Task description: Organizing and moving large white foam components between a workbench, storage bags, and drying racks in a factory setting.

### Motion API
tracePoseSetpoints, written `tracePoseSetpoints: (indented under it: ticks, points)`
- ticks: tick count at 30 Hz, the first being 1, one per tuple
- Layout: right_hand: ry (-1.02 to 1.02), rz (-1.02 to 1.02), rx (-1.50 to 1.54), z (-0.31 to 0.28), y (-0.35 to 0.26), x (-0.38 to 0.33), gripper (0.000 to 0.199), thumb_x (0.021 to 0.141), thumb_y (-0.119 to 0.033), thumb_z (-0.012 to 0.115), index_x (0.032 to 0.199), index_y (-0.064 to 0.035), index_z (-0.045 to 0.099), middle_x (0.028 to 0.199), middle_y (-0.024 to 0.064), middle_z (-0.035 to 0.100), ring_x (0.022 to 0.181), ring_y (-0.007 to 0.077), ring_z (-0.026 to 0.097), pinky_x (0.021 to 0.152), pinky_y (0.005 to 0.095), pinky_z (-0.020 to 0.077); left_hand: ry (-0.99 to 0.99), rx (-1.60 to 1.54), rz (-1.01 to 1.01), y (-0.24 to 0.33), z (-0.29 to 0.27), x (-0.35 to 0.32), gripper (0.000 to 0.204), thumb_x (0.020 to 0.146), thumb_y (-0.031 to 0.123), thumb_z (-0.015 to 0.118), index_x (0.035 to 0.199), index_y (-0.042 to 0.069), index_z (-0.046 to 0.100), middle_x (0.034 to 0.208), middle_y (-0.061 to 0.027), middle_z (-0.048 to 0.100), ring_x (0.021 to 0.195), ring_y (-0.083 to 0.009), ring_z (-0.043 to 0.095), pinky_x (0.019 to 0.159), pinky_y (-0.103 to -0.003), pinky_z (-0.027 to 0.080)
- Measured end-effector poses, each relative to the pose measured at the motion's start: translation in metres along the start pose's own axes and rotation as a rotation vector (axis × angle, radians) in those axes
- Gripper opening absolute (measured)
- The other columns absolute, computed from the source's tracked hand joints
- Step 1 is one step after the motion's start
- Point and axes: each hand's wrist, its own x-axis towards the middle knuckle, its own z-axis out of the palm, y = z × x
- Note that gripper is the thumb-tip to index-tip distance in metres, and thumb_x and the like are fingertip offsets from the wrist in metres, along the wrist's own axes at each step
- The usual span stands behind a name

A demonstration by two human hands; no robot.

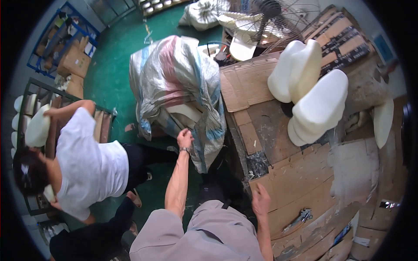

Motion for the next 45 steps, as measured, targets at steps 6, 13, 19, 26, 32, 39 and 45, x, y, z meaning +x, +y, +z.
tracePoseSetpoints:
  ticks: [6, 13, 19, 26, 32, 39, 45]
  points:
    - [-0.661, 0.199, 0.822, 0.156, -0.160, 0.192, 0.048, 0.103, -0.020, 0.060, 0.145, 0.0021, 0.051, 0.138, 0.0140, 0.061, 0.122, 0.0221, 0.061, 0.101, 0.0359, 0.0507, -0.012, -0.694, -0.299, 0.036, 0.029, 0.138, 0.060, 0.091, 0.030, 0.078, 0.136, 0.001, 0.052, 0.117, -0.0115, 0.061, 0.106, -0.0276, 0.062, 0.087, -0.044, 0.057]
    - [-0.401, -0.018, 0.176, 0.282, -0.159, 0.412, 0.055, 0.089, -0.016, 0.063, 0.138, 0.0061, 0.055, 0.133, 0.0186, 0.064, 0.122, 0.0269, 0.061, 0.105, 0.0377, 0.0471, -0.184, -0.933, -0.203, 0.124, 0.021, 0.290, 0.011, 0.097, 0.020, 0.067, 0.103, 0.011, 0.069, 0.091, -0.0080, 0.072, 0.081, -0.0238, 0.069, 0.077, -0.040, 0.060]
    - [0.041, -0.666, -0.140, 0.207, -0.280, 0.563, 0.062, 0.087, -0.014, 0.062, 0.145, 0.0008, 0.045, 0.129, 0.0279, 0.063, 0.121, 0.0372, 0.062, 0.103, 0.0444, 0.0471, -0.342, -0.630, 0.354, 0.324, 0.063, 0.307, 0.041, 0.094, 0.006, 0.068, 0.134, 0.005, 0.060, 0.125, -0.0089, 0.068, 0.105, -0.0225, 0.067, 0.091, -0.038, 0.056]
    - [-0.358, -0.319, -0.114, 0.261, -0.300, 0.523, 0.056, 0.084, -0.015, 0.070, 0.132, 0.0065, 0.052, 0.124, 0.0318, 0.061, 0.108, 0.0419, 0.064, 0.095, 0.0453, 0.0510, -0.156, -0.277, 0.307, 0.232, 0.067, 0.236, 0.043, 0.092, 0.010, 0.070, 0.133, 0.003, 0.060, 0.117, -0.0084, 0.069, 0.104, -0.0171, 0.065, 0.091, -0.031, 0.054]
    - [-0.323, -0.271, -0.446, 0.302, -0.230, 0.506, 0.090, 0.081, -0.023, 0.077, 0.150, 0.0072, 0.027, 0.132, 0.0370, 0.055, 0.116, 0.0506, 0.059, 0.099, 0.0515, 0.0481, 0.168, -0.044, -0.223, 0.021, 0.070, 0.135, 0.064, 0.079, 0.020, 0.086, 0.129, -0.004, 0.054, 0.114, -0.0142, 0.067, 0.105, -0.0233, 0.064, 0.097, -0.036, 0.051]
    - [-0.359, -0.281, -0.764, 0.286, -0.225, 0.527, 0.071, 0.075, -0.035, 0.076, 0.129, 0.0066, 0.055, 0.121, 0.0316, 0.064, 0.113, 0.0453, 0.062, 0.096, 0.0495, 0.0500, 0.236, -0.244, 0.021, 0.023, 0.129, 0.169, 0.104, 0.069, 0.027, 0.094, 0.142, -0.010, 0.030, 0.128, -0.0239, 0.059, 0.120, -0.0332, 0.059, 0.104, -0.040, 0.047]
    - [-0.717, -0.022, -0.385, 0.287, -0.338, 0.476, 0.063, 0.070, -0.040, 0.076, 0.107, 0.0105, 0.069, 0.103, 0.0297, 0.070, 0.097, 0.0377, 0.069, 0.089, 0.0412, 0.0522, 0.507, 0.164, -0.288, 0.029, 0.067, 0.195, 0.102, 0.057, 0.037, 0.095, 0.135, -0.005, 0.043, 0.128, -0.0336, 0.059, 0.119, -0.0466, 0.059, 0.101, -0.049, 0.048]
